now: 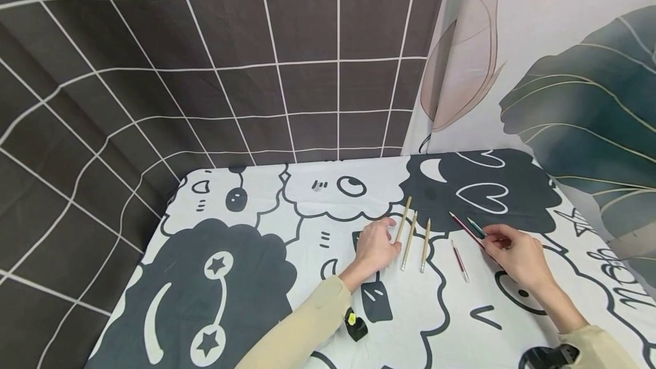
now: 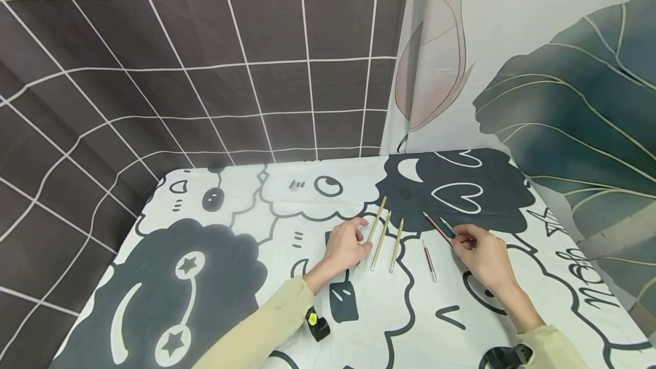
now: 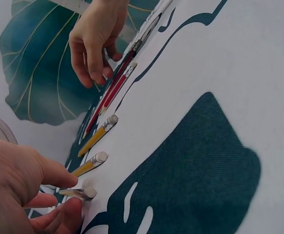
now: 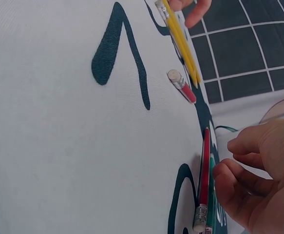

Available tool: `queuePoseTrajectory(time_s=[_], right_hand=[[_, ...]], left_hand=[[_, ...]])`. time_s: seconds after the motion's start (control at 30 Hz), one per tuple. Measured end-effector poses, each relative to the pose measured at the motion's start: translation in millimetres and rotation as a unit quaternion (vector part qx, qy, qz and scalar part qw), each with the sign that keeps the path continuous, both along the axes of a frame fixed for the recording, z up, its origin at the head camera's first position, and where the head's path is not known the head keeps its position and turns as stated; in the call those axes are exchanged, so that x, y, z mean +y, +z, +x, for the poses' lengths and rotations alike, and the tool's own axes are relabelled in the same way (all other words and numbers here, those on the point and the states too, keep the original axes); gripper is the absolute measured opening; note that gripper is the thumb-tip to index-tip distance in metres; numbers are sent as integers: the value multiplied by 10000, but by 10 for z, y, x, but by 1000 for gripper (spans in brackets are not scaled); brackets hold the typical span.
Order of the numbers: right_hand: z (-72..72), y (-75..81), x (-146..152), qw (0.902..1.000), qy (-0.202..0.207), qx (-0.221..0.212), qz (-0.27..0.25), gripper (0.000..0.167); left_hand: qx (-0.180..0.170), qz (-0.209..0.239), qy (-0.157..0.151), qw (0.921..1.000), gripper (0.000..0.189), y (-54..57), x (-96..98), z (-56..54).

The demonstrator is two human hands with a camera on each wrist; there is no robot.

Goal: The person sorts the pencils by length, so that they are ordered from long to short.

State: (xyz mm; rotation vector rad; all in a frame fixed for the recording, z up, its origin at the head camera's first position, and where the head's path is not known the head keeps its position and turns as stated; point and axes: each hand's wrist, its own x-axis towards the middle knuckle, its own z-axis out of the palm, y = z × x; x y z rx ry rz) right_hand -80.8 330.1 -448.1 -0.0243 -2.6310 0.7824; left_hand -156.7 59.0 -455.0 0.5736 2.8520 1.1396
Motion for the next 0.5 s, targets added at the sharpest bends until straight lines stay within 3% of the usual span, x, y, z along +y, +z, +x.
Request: queuePoseTrajectory(time_s=[0.5], right_hand=[[-13,-60,-17,10000,15,-96,6,21]], left_hand=[[182,-599,308,9976,39,-10,73,52]])
